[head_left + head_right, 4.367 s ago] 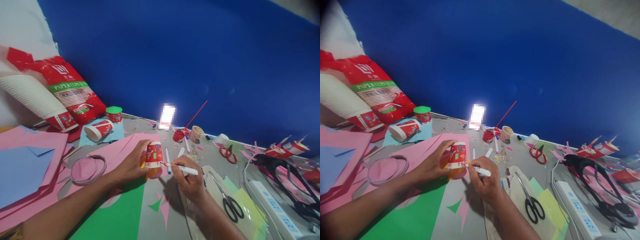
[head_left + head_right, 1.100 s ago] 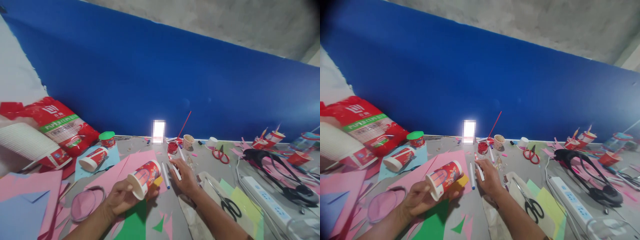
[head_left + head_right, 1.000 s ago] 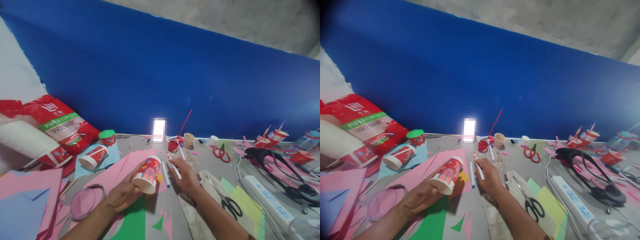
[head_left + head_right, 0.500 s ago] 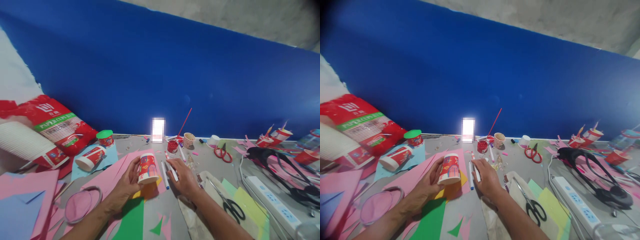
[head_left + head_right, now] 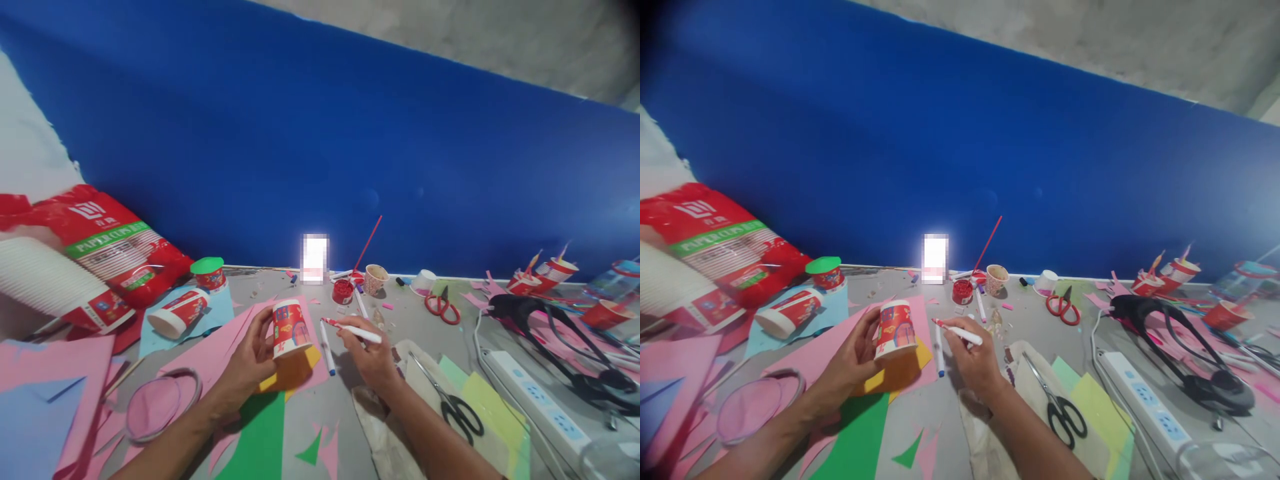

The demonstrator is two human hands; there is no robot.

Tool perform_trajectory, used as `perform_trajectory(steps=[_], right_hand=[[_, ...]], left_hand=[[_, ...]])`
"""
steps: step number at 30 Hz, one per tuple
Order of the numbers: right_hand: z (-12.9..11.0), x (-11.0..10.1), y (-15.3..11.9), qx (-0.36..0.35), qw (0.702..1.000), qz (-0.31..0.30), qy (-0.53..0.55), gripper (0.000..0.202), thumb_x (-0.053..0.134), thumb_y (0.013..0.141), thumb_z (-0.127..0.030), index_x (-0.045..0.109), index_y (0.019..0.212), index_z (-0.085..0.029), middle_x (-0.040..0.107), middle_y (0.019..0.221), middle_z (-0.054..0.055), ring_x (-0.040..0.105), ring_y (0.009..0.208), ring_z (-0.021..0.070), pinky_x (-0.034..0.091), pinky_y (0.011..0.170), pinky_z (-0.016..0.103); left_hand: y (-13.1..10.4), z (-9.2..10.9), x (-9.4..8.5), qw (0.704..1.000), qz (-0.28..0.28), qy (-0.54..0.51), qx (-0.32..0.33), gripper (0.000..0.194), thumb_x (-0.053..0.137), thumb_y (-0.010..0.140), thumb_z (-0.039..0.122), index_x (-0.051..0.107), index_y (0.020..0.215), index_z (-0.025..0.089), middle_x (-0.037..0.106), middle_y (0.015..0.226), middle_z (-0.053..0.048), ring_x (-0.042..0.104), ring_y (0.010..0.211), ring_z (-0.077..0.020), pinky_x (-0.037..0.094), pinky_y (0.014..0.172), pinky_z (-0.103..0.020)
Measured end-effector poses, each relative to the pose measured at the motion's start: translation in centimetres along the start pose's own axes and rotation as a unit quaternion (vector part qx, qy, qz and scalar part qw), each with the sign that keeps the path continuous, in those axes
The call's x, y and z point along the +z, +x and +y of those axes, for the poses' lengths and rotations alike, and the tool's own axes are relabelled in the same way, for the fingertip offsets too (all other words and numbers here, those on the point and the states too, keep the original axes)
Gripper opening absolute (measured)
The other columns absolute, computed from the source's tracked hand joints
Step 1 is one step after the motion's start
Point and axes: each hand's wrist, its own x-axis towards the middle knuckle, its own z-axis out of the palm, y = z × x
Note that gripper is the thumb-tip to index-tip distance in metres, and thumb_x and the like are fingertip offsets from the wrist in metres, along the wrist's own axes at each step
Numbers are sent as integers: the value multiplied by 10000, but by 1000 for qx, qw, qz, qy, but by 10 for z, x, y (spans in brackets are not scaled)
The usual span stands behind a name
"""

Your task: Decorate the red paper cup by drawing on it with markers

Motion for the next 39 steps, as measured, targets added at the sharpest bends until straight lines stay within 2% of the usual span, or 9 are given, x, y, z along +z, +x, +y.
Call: perform_trajectory(steps=[3,7,10,14,17,23,31,39], right_hand=[[-17,0,-6,87,989,65,102,263,680,994,-459,745,998,-204,774,755,44,696,613,177,560,549,265],[-33,1,-14,110,979,53,161,278,717,972,-480,704,955,-202,755,701,35,670,574,155,543,529,240],[-36,0,-15,91,986,33,135,251,699,983,-446,700,911,-205,735,710,31,685,614,162,547,559,247],[-37,-3,-13,35,997,28,60,186,700,973,-373,718,880,-214,700,740,23,648,610,153,532,561,253],[-41,-4,-13,-5,999,13,34,150,675,986,-328,719,884,-228,697,739,15,618,589,147,523,558,257],[-45,-4,-11,-59,998,14,0,115,670,997,-307,722,913,-246,714,743,13,647,617,164,530,579,274],[-48,-3,-6,-83,996,-11,-22,141,651,1004,-292,716,892,-236,712,725,15,646,624,164,526,605,284],[-48,-5,-6,-74,997,8,-27,86,659,982,-236,715,917,-233,724,741,8,658,616,157,520,590,263]], left_hand=[[-4,4,2,999,0,34,17,843,916,733,417,480,1450,329,424,1679,-123,570,1433,-382,550,1137,-514],[-12,11,8,989,-4,146,18,853,877,776,309,417,1493,333,440,1651,-135,612,1395,-365,520,1173,-536],[-14,11,11,984,-9,175,36,872,868,776,280,398,1509,322,456,1621,-151,633,1369,-372,540,1150,-565],[-13,10,12,982,-18,184,33,871,882,787,323,394,1509,313,466,1613,-161,618,1392,-368,541,1155,-562],[-14,11,10,982,-24,185,29,879,884,797,331,385,1521,327,433,1653,-152,615,1397,-358,550,1149,-550],[-15,8,10,982,-23,180,42,865,882,798,318,411,1524,333,439,1657,-133,591,1424,-354,525,1175,-539],[-15,8,11,983,-23,179,35,874,896,777,324,413,1505,325,422,1655,-143,622,1380,-351,528,1170,-555],[-15,7,9,981,-27,190,36,874,878,800,333,391,1526,325,405,1662,-136,609,1390,-348,511,1182,-575]])
